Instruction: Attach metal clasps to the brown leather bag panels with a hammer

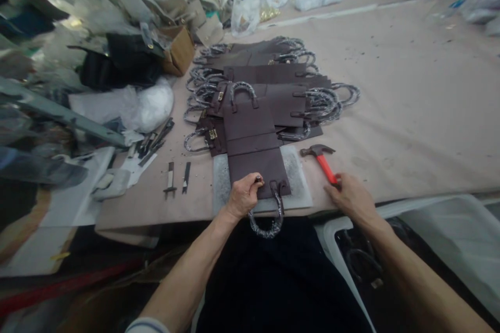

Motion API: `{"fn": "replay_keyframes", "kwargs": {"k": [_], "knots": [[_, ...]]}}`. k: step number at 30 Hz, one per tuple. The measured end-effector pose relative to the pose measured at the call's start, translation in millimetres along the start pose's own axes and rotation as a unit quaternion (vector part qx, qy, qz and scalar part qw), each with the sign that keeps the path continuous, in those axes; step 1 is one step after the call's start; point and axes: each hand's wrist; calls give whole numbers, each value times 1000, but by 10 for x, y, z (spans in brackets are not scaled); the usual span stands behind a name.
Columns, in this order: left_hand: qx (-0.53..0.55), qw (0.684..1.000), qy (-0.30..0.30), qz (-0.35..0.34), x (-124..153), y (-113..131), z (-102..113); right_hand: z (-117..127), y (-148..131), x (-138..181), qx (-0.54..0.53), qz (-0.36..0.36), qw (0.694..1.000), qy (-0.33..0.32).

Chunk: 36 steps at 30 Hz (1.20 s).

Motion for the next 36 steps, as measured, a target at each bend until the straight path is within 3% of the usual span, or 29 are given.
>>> {"fn": "replay_keyframes", "kwargs": {"k": [4,9,11,13,16,19,21,25,27,31,34,36], "knots": [[-18,999,-13,-37,48,-12,-4,58,-109,137,-148,-88,972,-163],[-24,998,-4,-56,52,-32,-21,199,-452,526,-215,-75,938,-263],[-19,999,0,-51,52,-41,-29,308,-554,711,-244,-31,941,-234],[-13,999,8,-49,57,-50,-36,417,-622,879,-226,75,960,-150],[-15,998,14,-55,68,-61,-43,530,-672,1050,-78,261,962,-19],[-34,997,7,-62,75,-67,-49,616,-717,1140,72,343,937,-2],[-36,997,5,-62,76,-68,-53,686,-760,1193,96,359,928,13],[-23,998,6,-58,73,-73,-54,716,-792,1278,-16,347,927,140],[-27,998,5,-58,72,-82,-55,655,-758,1272,-6,357,926,120],[-32,998,-1,-62,80,-107,-63,638,-736,1226,87,346,934,4],[-23,998,3,-62,91,-109,-66,699,-793,1275,-15,309,947,91],[-17,998,5,-66,94,-104,-67,664,-793,1310,-48,310,943,114]]}}
Point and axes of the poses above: each hand's wrist, its own x-axis away from the middle knuckle, its own z-axis out of the back of the hand, y = z × x, and after that the axes turned 15 degrees about -z, right-handed
